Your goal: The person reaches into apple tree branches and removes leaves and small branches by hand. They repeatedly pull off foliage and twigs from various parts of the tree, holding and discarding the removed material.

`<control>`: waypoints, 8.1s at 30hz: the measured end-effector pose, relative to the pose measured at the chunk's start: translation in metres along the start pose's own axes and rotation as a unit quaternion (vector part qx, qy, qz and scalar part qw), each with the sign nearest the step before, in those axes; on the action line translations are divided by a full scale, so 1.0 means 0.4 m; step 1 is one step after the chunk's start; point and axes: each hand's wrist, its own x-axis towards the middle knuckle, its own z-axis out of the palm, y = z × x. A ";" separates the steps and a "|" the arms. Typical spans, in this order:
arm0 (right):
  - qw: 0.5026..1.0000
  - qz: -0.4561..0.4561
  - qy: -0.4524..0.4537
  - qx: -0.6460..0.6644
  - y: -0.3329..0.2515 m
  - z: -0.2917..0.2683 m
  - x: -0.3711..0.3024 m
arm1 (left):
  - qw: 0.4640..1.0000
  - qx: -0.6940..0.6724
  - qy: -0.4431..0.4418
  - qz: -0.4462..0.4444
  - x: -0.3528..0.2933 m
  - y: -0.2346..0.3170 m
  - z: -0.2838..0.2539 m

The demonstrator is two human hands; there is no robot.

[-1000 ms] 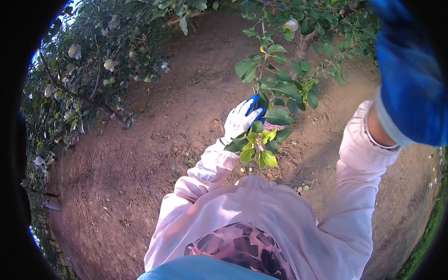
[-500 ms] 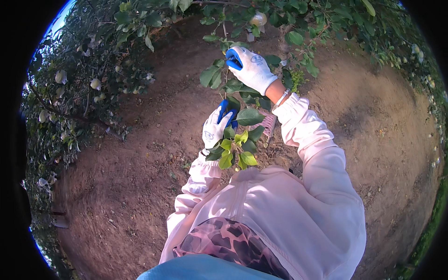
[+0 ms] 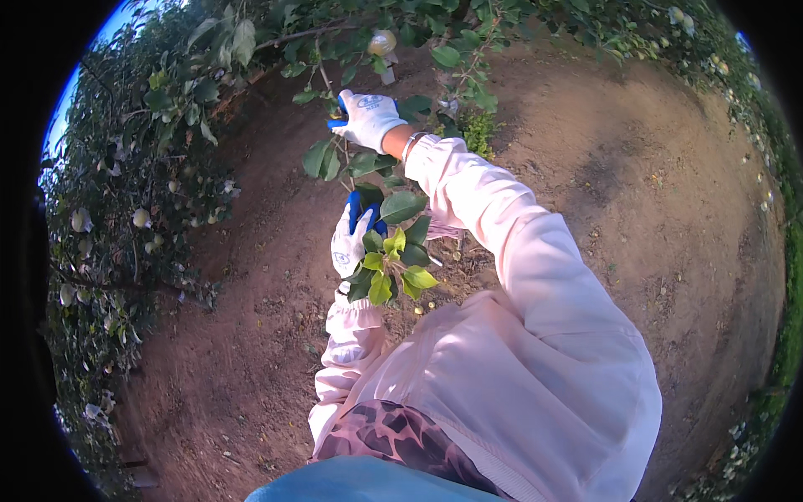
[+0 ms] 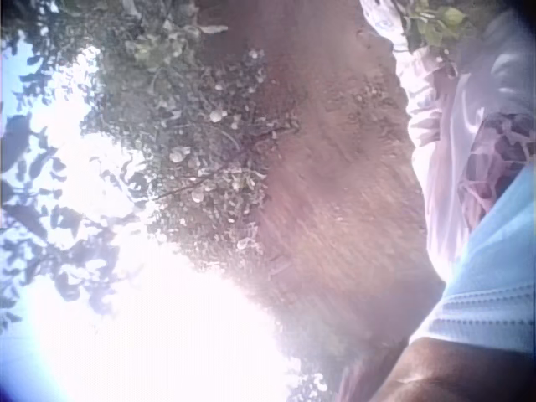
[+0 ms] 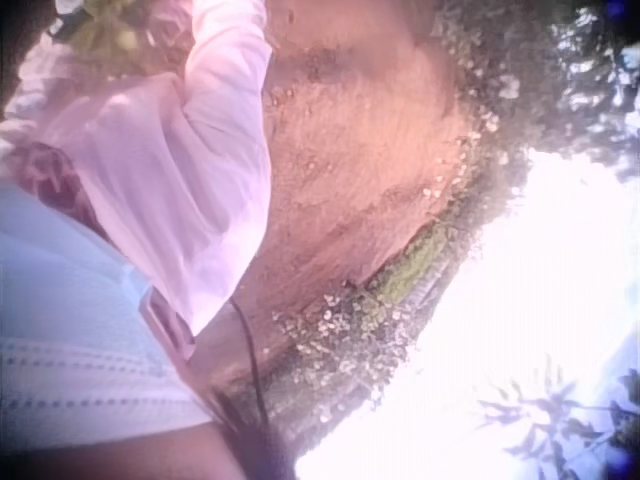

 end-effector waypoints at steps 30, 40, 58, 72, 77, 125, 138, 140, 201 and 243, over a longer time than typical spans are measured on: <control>0.768 0.159 0.302 0.542 0.604 -0.135 -0.127 | 0.967 -0.196 0.159 -0.036 0.037 -0.039 -0.156; 0.775 0.069 0.110 0.619 0.540 -0.058 -0.097 | 0.882 -0.292 0.232 -0.287 0.048 0.108 -0.082; 0.517 0.126 -0.137 0.836 0.655 -0.143 -0.229 | 0.857 -0.457 0.068 -0.228 0.160 0.266 0.137; 0.528 0.136 -0.134 0.827 0.457 -0.013 -0.245 | 0.841 -0.392 0.127 -0.350 -0.032 0.302 -0.011; 0.495 0.163 -0.218 0.825 0.327 0.097 -0.310 | 0.864 -0.354 0.152 -0.324 -0.124 0.297 -0.042; 0.069 0.055 -0.227 0.970 -0.187 0.160 -0.348 | 0.947 -0.127 -0.082 -0.284 -0.574 0.186 -0.514; 0.195 0.094 -0.251 0.943 -0.289 0.413 -0.349 | 0.923 -0.172 -0.054 -0.339 -0.637 -0.045 -0.544; 0.356 0.046 -0.195 0.913 -0.412 0.401 -0.347 | 0.933 -0.176 -0.058 -0.309 -0.664 -0.120 -0.589; 0.411 -0.189 -0.160 0.877 -2.230 0.680 0.884 | 0.936 -0.099 0.248 -0.229 0.096 -1.376 -1.736; 0.304 -0.047 -0.325 0.894 -2.245 0.747 0.932 | 0.860 -0.288 0.406 -0.115 0.325 -1.708 -1.762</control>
